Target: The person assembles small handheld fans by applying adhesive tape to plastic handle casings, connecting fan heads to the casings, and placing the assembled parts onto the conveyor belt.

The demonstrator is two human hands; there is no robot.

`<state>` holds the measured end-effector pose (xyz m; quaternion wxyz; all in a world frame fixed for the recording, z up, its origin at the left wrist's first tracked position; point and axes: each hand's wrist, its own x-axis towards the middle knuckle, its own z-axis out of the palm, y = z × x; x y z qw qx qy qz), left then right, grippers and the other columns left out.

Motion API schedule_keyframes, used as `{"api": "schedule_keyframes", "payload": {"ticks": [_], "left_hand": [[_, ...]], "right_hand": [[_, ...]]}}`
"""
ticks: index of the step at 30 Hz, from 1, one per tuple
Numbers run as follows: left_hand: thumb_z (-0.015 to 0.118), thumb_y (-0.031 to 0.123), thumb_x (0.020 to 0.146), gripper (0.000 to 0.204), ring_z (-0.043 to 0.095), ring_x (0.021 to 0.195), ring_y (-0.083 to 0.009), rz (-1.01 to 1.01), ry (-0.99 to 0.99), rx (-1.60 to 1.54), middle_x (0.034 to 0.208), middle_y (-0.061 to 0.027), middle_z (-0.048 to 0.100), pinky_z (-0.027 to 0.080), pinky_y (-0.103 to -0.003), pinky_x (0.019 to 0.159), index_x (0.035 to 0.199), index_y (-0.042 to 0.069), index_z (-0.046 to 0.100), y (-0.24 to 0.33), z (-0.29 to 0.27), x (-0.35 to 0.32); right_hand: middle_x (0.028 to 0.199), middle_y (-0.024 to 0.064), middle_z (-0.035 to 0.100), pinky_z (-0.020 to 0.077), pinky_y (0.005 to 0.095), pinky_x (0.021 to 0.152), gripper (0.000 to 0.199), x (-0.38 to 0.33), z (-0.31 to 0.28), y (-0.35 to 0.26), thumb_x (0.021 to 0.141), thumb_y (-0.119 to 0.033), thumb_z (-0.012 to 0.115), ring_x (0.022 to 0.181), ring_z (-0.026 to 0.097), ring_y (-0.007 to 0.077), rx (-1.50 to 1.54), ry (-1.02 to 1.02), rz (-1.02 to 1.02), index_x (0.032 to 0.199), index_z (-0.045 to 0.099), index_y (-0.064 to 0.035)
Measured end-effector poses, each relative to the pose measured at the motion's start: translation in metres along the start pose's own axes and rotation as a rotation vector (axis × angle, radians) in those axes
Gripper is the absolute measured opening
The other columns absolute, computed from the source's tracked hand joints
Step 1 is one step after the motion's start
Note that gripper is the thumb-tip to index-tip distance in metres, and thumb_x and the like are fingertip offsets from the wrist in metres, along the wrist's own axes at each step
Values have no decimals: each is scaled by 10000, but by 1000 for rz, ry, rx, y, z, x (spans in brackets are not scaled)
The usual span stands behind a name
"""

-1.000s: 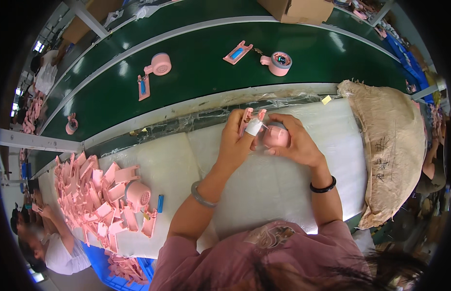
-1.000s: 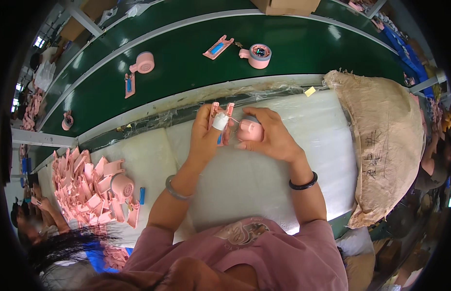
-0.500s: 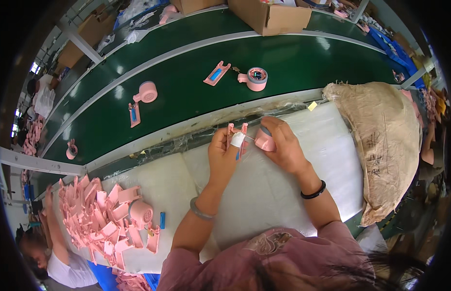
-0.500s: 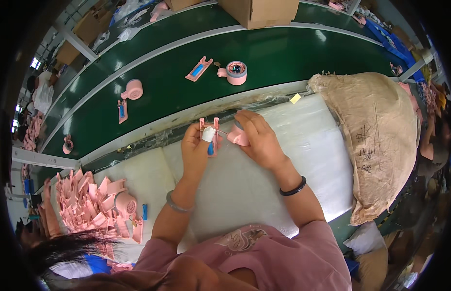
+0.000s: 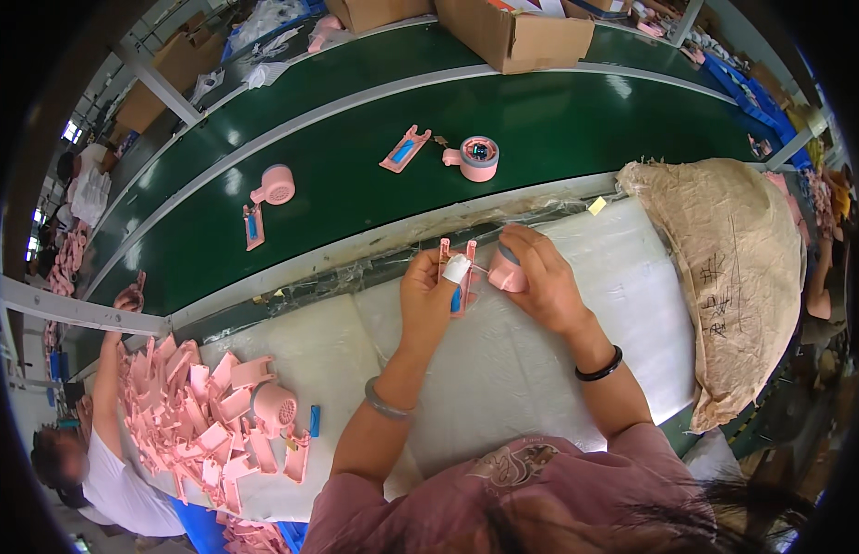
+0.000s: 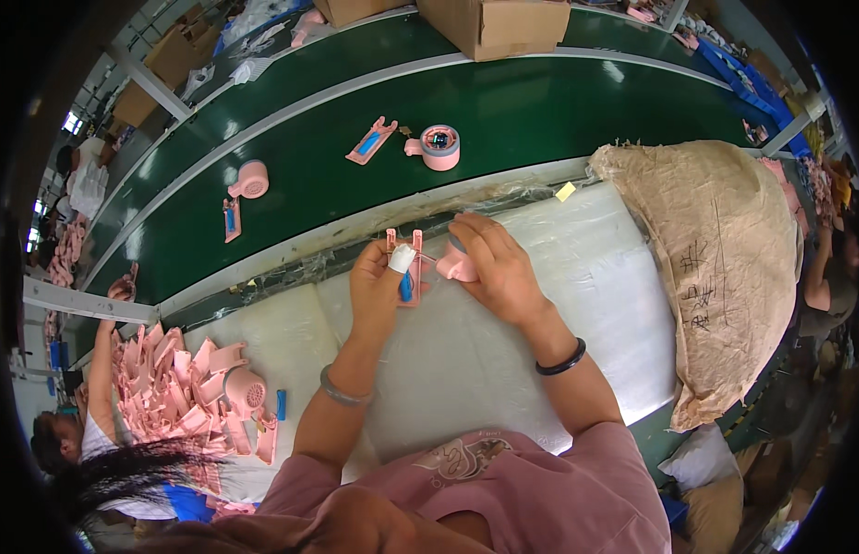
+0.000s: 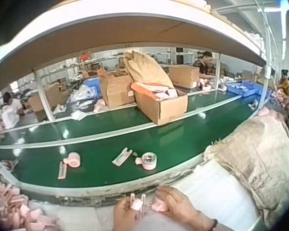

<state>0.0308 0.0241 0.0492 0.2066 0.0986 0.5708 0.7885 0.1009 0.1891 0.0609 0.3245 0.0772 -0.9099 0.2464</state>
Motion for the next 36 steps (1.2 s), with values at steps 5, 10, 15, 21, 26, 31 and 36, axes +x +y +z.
{"api": "schedule_keyframes", "payload": {"ticks": [5, 10, 15, 21, 26, 31, 36], "left_hand": [[589, 196, 900, 203, 646, 737, -149, -39, -24, 3, 902, -82, 631, 547, -275, 584, 980, 16, 545, 0, -3, -1], [598, 200, 893, 215, 647, 759, -155, -59, -39, -5, 939, -85, 626, 558, -290, 603, 991, 20, 532, -2, -4, 2], [614, 183, 887, 221, 638, 832, -151, -126, -24, -67, 935, -65, 601, 559, -286, 614, 1009, 24, 521, -4, -1, 5], [604, 180, 894, 220, 622, 796, -133, -113, -50, -94, 937, -62, 598, 546, -276, 597, 1025, 30, 513, -14, -6, 11], [548, 153, 917, 261, 599, 767, -107, 288, 40, 122, 1015, -81, 572, 523, -255, 543, 1125, 15, 474, -45, -10, 22], [499, 162, 929, 244, 624, 687, -141, -69, -2, -22, 981, -94, 567, 516, -272, 461, 1135, 38, 452, -23, -5, 12], [511, 131, 904, 174, 627, 659, -127, -107, -100, 104, 866, -61, 598, 511, -288, 470, 1046, 31, 518, -20, -8, 13]], "right_hand": [[1161, 162, 555, 494, 379, 863, 574, 0, 0, -2, 591, -16, 770, 1055, 553, 339, 5, 2, -4, 1113, 530, -10], [1145, 182, 557, 497, 388, 846, 641, -3, 1, 0, 608, -37, 771, 1029, 561, 350, -10, 12, 30, 1182, 490, 14], [1130, 201, 558, 500, 390, 827, 757, -5, 4, 6, 635, -72, 778, 991, 573, 356, -22, 49, 108, 1281, 402, 50], [1149, 200, 561, 498, 382, 830, 815, -2, 4, 8, 636, -79, 783, 1000, 577, 341, -41, 59, 82, 1321, 359, 46], [1143, 161, 578, 479, 337, 868, 686, -2, 8, 8, 685, -117, 791, 1019, 591, 262, 130, -22, 437, 1265, 437, -23], [1034, 103, 603, 494, 298, 795, 570, 2, 17, 64, 687, -120, 774, 910, 585, 164, 393, 231, 549, 1165, 492, 11], [1076, 159, 573, 466, 313, 845, 707, 59, 36, 113, 699, -213, 780, 965, 568, 222, 198, 217, 633, 1235, 416, 71]]}}
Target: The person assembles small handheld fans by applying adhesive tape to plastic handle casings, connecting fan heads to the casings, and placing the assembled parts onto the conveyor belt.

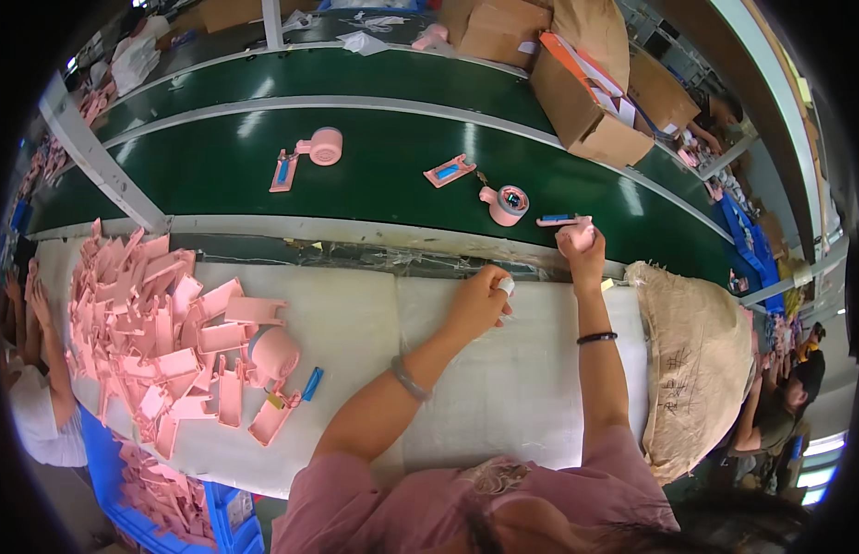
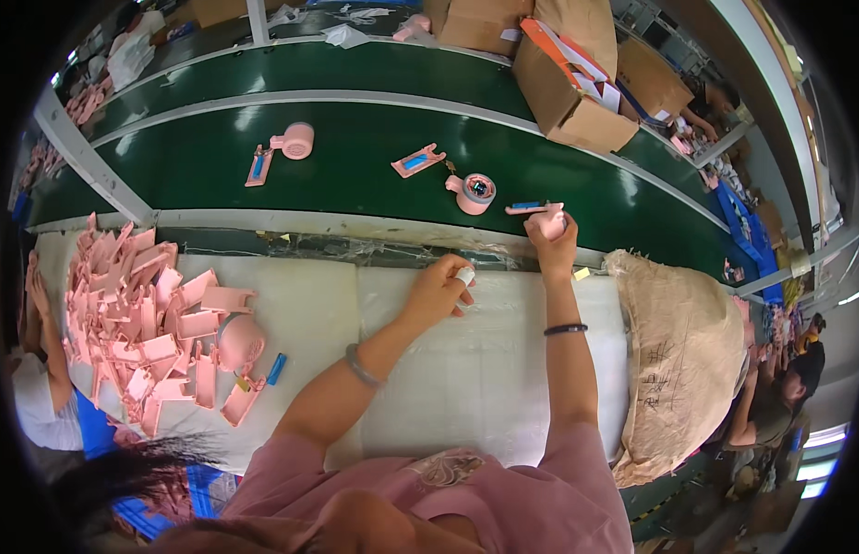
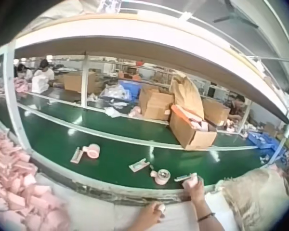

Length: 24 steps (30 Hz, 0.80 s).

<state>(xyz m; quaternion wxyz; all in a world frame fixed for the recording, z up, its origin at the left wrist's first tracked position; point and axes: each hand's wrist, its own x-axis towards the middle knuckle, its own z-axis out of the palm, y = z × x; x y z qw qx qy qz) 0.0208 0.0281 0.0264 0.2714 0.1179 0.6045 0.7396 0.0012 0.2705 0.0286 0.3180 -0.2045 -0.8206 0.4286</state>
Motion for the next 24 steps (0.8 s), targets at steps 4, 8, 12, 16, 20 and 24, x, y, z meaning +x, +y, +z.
{"api": "schedule_keyframes", "payload": {"ticks": [4, 8, 12, 16, 20, 24], "left_hand": [[515, 116, 891, 150, 625, 636, -120, -34, 0, 40, 817, -61, 600, 505, -282, 460, 1008, 24, 535, 4, 5, 3], [485, 70, 877, 180, 612, 657, -120, -23, -34, 36, 874, -55, 608, 506, -281, 466, 1049, 42, 531, 1, 0, 4], [472, 64, 875, 184, 609, 650, -120, -96, -26, 36, 869, -56, 609, 502, -279, 473, 1046, 39, 536, 10, -1, -1], [473, 59, 874, 190, 601, 645, -130, -57, -29, 80, 859, -57, 612, 478, -281, 493, 1051, 34, 537, 8, 0, 1], [498, 20, 831, 267, 588, 652, -210, 374, 216, 193, 877, -96, 609, 485, -327, 613, 1094, 54, 529, -24, -2, 15], [528, -4, 739, 443, 524, 954, -316, 641, 545, 329, 1084, -159, 533, 427, -396, 843, 1174, 55, 474, 3, 1, 7]], "right_hand": [[1155, 212, 554, 419, 413, 940, 692, 47, 34, -10, 716, -209, 723, 1094, 510, 381, -413, 167, -439, 1292, 406, 4], [1046, 192, 629, 479, 392, 837, 457, 44, 98, -95, 777, -268, 668, 947, 620, 332, -443, -322, -518, 1148, 563, -22], [1012, 166, 657, 491, 397, 821, 373, 33, 158, -125, 830, -349, 591, 960, 636, 302, -1037, -609, -333, 1053, 606, -50], [977, 168, 661, 500, 431, 805, 359, 35, 174, -111, 816, -352, 609, 915, 641, 332, -1058, -607, -356, 1014, 620, -53], [923, 173, 669, 517, 426, 729, 260, 17, 154, -121, 843, -272, 562, 856, 658, 319, -866, -608, -471, 919, 674, -50], [712, 134, 648, 485, 308, 574, 214, -6, 82, -126, 859, -202, 592, 593, 610, 205, -316, -644, -279, 876, 649, 4]]}}
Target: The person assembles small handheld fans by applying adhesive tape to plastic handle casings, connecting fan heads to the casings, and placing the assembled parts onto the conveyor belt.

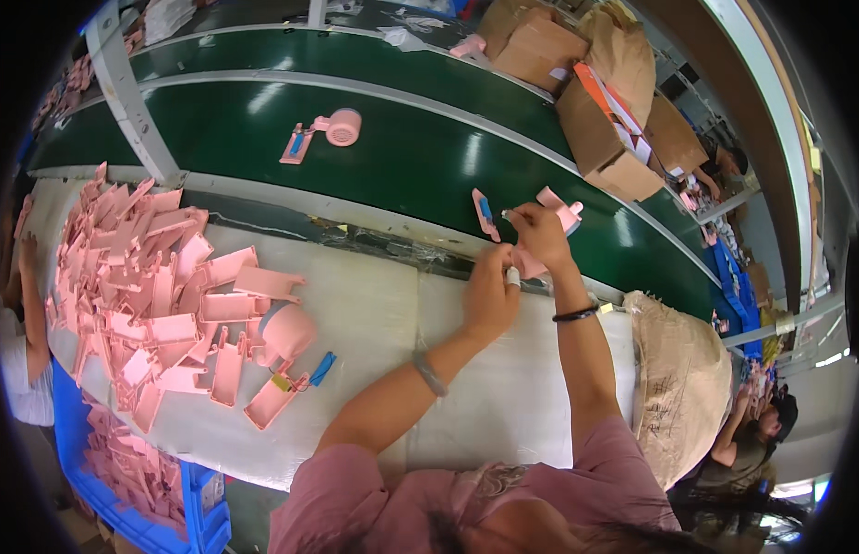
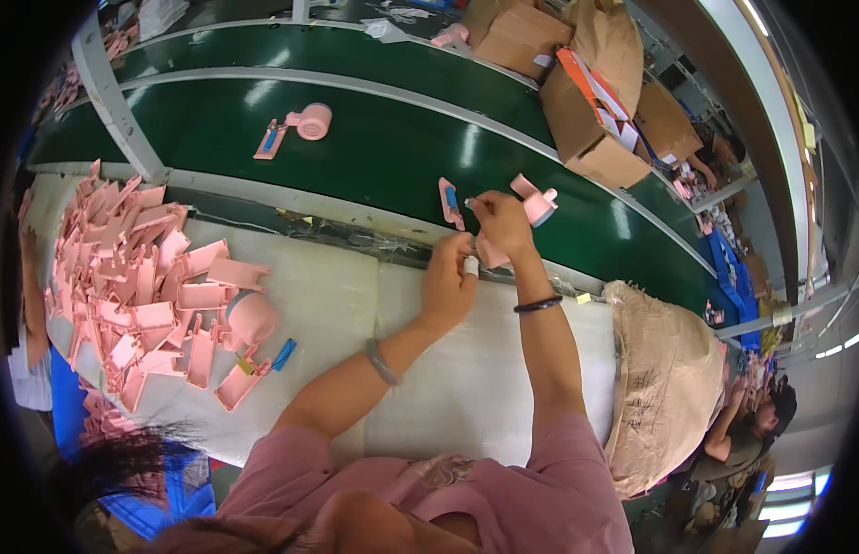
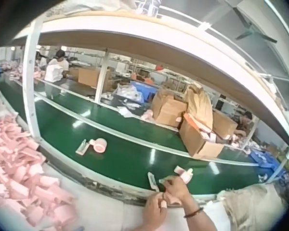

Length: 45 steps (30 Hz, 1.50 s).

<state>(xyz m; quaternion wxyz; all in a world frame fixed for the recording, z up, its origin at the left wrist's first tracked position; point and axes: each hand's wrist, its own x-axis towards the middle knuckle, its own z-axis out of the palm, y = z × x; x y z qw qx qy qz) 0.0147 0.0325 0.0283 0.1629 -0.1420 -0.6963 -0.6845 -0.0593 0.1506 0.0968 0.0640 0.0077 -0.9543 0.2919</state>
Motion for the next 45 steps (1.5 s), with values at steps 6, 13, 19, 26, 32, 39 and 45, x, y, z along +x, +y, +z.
{"api": "schedule_keyframes", "payload": {"ticks": [6, 13, 19, 26, 32, 39, 45], "left_hand": [[609, 23, 657, 622, 379, 1201, -343, 271, -267, -33, 1310, -163, 407, 317, -431, 1007, 1258, 47, 445, 12, -1, 0], [565, 37, 854, 575, 490, 1157, -217, -544, -851, -825, 1278, -162, 475, 451, -351, 938, 1375, 86, 326, 7, 5, -15], [717, 150, 785, 801, 452, 1179, -162, -594, -1151, -721, 1311, -69, 437, 403, -299, 974, 1433, 72, 252, 19, 0, -14], [693, 19, 776, 823, 567, 998, -182, -634, -1088, -691, 1227, -108, 492, 475, -302, 870, 1437, 83, 206, 26, 3, -15], [613, 103, 844, 513, 554, 784, -117, -576, -1012, -514, 918, -47, 557, 453, -234, 672, 1306, 46, 396, 34, 3, -19], [554, 217, 909, 284, 472, 551, -94, -620, -844, -438, 781, -23, 522, 399, -245, 460, 1131, 46, 506, 18, -2, -16], [523, 295, 934, 339, 565, 595, -104, -653, -705, -290, 842, -42, 610, 457, -239, 522, 1149, 41, 586, 24, 10, -17]], "right_hand": [[519, -17, 453, 472, 240, 582, 111, -116, -42, 39, 894, -96, 531, 439, 424, 69, 1187, -118, 237, 872, 575, 3], [547, -35, 393, 488, 304, 704, 213, -193, -38, 48, 942, -190, 510, 481, 417, 86, 1440, -254, 110, 983, 555, 15], [714, 23, 524, 470, 282, 717, 225, -195, -30, 45, 943, -137, 501, 571, 483, 100, 1557, -282, 114, 1086, 531, 33], [797, 72, 594, 488, 261, 672, 219, -195, -33, 56, 933, -141, 521, 563, 520, 92, 1607, -292, 86, 1049, 547, 43], [705, 38, 591, 436, 195, 540, 192, -206, -48, 60, 892, -154, 592, 548, 521, 69, 1442, -345, 68, 977, 594, 18], [771, 119, 641, 480, 347, 617, 144, -208, -43, 41, 800, -127, 619, 655, 613, 248, 49, -41, -13, 913, 638, -39], [762, 76, 642, 442, 359, 596, 129, -194, -26, 31, 744, -83, 682, 616, 582, 267, -129, 607, -9, 853, 615, -69]]}}
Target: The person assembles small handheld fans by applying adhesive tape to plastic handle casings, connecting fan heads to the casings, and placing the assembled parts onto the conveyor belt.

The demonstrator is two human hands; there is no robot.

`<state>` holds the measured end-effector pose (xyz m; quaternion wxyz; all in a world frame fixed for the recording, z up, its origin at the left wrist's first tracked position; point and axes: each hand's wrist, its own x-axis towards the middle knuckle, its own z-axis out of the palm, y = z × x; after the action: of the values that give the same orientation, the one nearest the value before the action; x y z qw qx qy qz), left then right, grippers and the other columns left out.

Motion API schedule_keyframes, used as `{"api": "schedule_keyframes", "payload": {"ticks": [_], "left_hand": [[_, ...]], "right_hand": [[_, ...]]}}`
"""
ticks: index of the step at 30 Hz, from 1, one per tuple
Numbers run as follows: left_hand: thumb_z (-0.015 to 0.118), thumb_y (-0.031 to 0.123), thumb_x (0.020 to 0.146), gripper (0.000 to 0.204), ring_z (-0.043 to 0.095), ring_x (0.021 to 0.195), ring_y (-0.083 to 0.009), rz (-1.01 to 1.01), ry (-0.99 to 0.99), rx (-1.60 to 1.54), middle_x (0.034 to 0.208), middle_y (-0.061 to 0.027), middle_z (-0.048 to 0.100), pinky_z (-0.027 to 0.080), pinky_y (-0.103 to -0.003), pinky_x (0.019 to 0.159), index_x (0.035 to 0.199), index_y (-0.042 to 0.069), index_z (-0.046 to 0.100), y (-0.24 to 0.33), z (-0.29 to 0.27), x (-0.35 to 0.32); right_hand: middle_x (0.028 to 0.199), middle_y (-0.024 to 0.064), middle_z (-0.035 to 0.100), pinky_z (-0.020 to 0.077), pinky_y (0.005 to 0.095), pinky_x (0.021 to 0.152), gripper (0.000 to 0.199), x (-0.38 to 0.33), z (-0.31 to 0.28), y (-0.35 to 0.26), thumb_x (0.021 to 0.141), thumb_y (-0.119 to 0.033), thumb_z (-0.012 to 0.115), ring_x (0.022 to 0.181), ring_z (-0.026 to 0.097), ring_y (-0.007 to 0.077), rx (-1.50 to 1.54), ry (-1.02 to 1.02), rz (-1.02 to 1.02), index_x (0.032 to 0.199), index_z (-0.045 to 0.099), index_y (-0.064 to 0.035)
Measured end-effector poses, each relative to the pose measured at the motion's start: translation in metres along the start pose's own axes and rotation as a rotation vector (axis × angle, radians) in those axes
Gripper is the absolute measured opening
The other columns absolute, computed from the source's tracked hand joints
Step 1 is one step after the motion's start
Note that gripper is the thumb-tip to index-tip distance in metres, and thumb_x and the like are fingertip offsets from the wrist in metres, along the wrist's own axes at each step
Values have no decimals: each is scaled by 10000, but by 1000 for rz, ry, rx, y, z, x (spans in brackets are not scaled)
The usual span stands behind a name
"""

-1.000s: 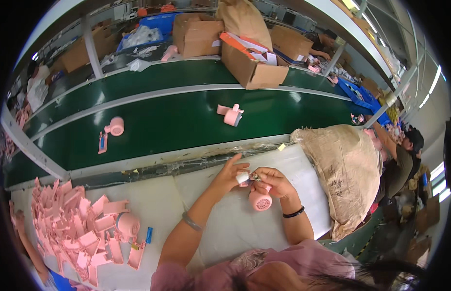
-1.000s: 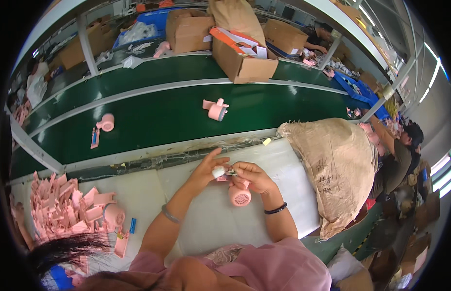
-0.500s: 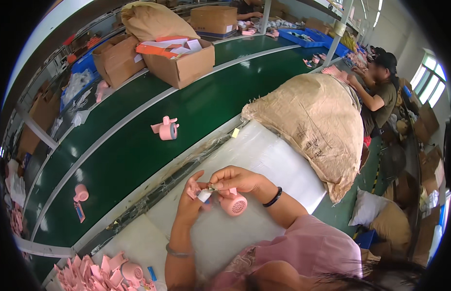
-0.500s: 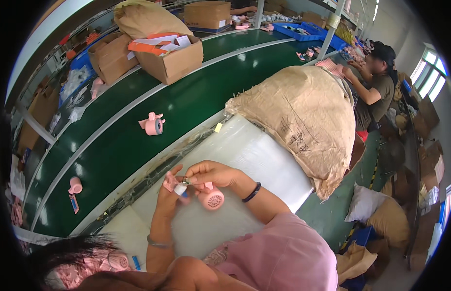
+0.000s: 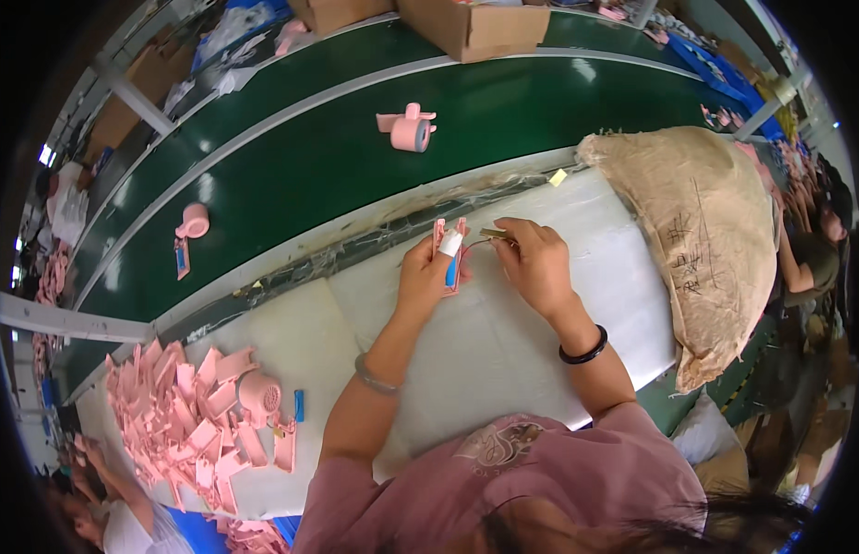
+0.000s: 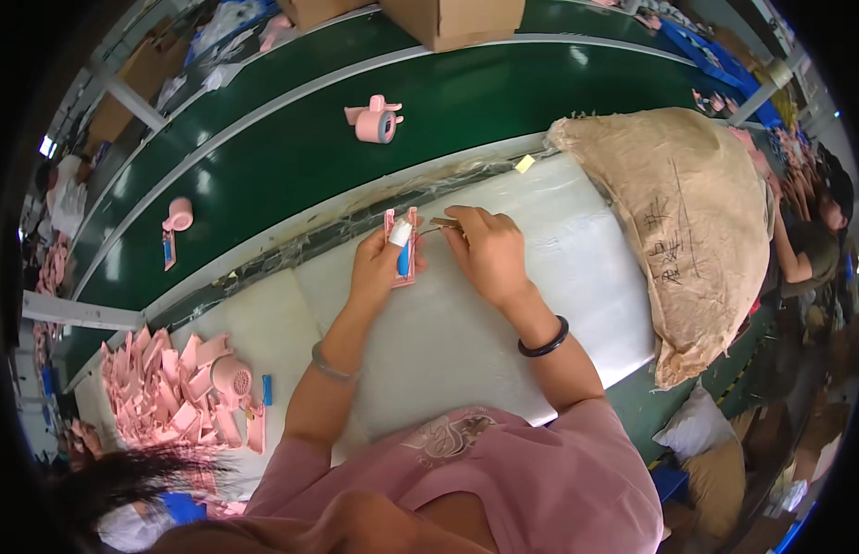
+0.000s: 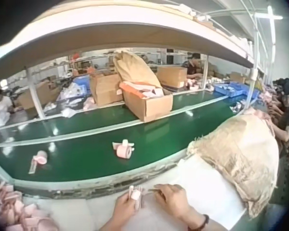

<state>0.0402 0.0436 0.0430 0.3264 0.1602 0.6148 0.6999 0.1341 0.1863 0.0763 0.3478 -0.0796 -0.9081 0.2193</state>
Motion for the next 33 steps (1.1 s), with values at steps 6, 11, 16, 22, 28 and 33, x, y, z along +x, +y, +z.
{"api": "schedule_keyframes", "payload": {"ticks": [6, 11, 16, 22, 28, 33], "left_hand": [[487, 320, 929, 326, 582, 579, -124, -140, -44, -204, 785, -62, 591, 515, -295, 447, 1119, 57, 522, -1, 0, -8], [462, 232, 888, 317, 570, 570, -124, -50, -111, -158, 792, -63, 586, 520, -298, 466, 1146, 54, 514, 3, 2, -12], [430, 149, 828, 383, 562, 591, -133, 12, -153, -223, 830, -77, 574, 528, -311, 484, 1193, 40, 474, 5, -1, -13], [410, 25, 816, 386, 533, 586, -103, 157, -125, -315, 908, -72, 540, 482, -265, 471, 1202, 17, 412, 0, -1, -12], [414, -20, 788, 386, 494, 562, -83, 227, -183, -266, 908, -63, 541, 407, -236, 476, 1172, 19, 430, 2, 0, -15], [374, 15, 743, 443, 539, 726, -109, 213, -253, -183, 977, -82, 548, 484, -255, 609, 1179, -13, 447, 4, 0, -16]], "right_hand": [[727, 56, 630, 424, 329, 568, 175, -2, 7, -5, 719, -43, 714, 620, 558, 224, 152, 15, -80, 881, 647, -52], [761, 79, 624, 462, 315, 598, 194, -6, 9, -1, 732, 16, 695, 707, 583, 220, 247, -2, -65, 920, 661, -19], [877, 118, 643, 505, 313, 670, 230, -3, 8, -6, 746, 59, 663, 809, 617, 246, 278, -71, -149, 964, 630, -6], [924, 113, 641, 495, 366, 758, 244, -7, 15, 0, 740, 65, 658, 832, 610, 262, 314, -102, -265, 945, 576, -37], [880, 63, 627, 468, 380, 750, 251, -5, 16, -5, 652, 28, 695, 838, 586, 265, 259, 23, -268, 870, 616, -66], [871, 58, 622, 469, 373, 753, 241, -4, 15, -2, 651, 20, 701, 826, 579, 270, 246, 24, -304, 861, 622, -69]]}}
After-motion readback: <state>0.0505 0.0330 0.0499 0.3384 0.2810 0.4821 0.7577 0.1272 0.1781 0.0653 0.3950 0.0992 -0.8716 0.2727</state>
